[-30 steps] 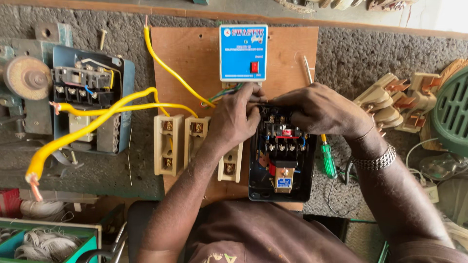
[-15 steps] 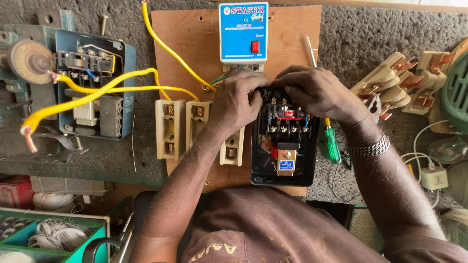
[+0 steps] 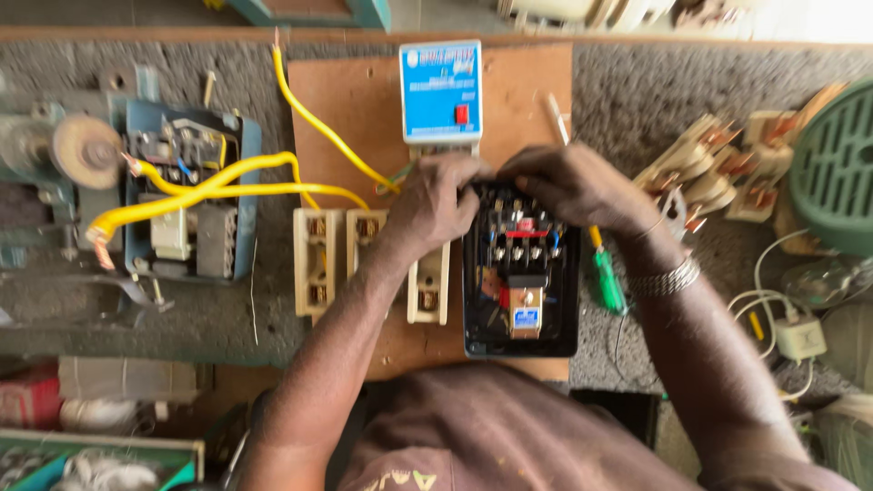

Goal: The person strips insulation from yellow wires using pliers and connects them to terminals in an open electrical box. They use a screwdriver to tighten connections and adjust wiring within the box.

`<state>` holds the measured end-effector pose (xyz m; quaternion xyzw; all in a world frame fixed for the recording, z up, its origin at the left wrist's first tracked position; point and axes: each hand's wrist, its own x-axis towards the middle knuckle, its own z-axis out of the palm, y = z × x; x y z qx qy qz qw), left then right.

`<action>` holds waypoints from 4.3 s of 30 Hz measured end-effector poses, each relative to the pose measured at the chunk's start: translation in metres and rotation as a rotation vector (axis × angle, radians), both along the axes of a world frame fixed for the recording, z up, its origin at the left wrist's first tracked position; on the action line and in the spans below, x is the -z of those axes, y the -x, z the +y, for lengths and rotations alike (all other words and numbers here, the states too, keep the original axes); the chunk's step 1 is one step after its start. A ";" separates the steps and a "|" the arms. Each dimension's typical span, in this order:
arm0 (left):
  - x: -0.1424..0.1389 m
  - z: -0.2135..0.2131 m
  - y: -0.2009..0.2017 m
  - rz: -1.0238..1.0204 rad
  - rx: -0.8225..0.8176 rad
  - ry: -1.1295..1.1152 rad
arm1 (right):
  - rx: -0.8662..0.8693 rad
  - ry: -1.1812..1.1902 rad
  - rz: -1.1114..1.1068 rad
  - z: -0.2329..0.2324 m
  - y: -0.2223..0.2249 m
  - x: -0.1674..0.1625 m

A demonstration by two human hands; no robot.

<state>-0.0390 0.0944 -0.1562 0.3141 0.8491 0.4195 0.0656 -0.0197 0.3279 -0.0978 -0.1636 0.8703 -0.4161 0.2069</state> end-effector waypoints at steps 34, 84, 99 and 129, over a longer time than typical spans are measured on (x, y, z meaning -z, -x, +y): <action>0.005 0.024 0.026 -0.191 0.216 0.024 | 0.490 0.756 -0.197 0.003 0.003 0.031; -0.076 -0.032 -0.019 0.054 -0.354 -0.457 | 0.550 -0.148 0.107 0.032 -0.017 -0.036; -0.041 0.012 -0.026 -0.022 0.148 0.379 | 0.660 -0.549 -0.206 0.020 -0.175 -0.043; -0.036 0.019 -0.023 -0.186 0.081 -0.003 | 0.197 0.981 -0.083 0.149 -0.182 -0.076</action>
